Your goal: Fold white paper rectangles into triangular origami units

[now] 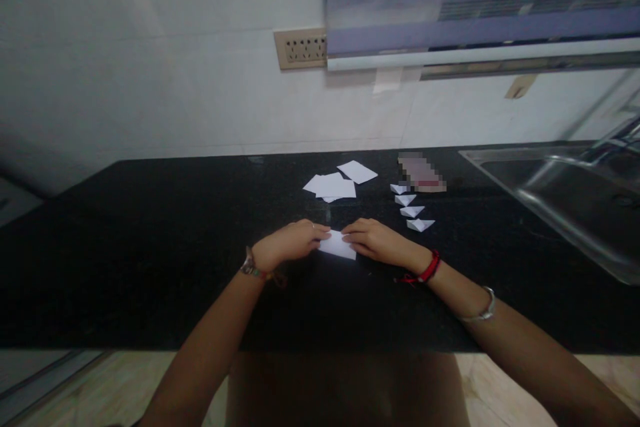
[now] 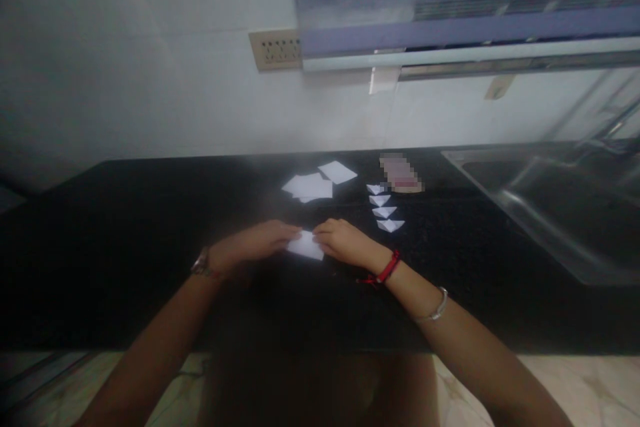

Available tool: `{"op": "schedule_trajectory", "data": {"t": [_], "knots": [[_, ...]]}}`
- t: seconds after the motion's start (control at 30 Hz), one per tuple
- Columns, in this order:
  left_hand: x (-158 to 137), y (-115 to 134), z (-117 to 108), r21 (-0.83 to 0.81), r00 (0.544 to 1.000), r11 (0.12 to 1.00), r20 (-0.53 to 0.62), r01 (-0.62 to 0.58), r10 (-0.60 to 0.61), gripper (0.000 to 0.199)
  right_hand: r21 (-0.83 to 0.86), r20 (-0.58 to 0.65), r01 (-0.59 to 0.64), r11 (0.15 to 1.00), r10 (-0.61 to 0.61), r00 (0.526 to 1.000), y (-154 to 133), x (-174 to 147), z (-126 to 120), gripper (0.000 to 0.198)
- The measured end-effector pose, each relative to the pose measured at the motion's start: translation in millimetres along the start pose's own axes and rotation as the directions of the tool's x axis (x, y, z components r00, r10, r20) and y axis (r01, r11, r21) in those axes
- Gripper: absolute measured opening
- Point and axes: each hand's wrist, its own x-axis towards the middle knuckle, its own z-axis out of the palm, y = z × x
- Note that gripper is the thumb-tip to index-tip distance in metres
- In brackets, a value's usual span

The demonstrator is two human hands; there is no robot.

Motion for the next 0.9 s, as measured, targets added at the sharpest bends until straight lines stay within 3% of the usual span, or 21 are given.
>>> {"op": "schedule_trajectory", "data": {"t": [0.13, 0.37, 0.9], "knots": [[2.4, 2.6, -2.5, -0.002, 1.000, 1.000, -0.003, 0.018, -0.018, 0.039, 0.022, 0.003, -0.027, 0.999, 0.027, 1.000, -2.6, -1.4, -2.3, 0.029], [4.9, 6.4, -3.6, -0.019, 0.995, 0.995, -0.033, 0.093, -0.094, 0.034, 0.084, -0.007, -0.059, 0.995, 0.060, 0.998, -4.7, -3.5, -3.5, 0.040], [5.8, 7.6, -3.7, 0.081, 1.000, 0.996, 0.005, 0.027, -0.027, 0.029, 0.043, 0.044, -0.055, 0.998, 0.053, 0.998, -3.4, -2.9, -5.2, 0.037]]}}
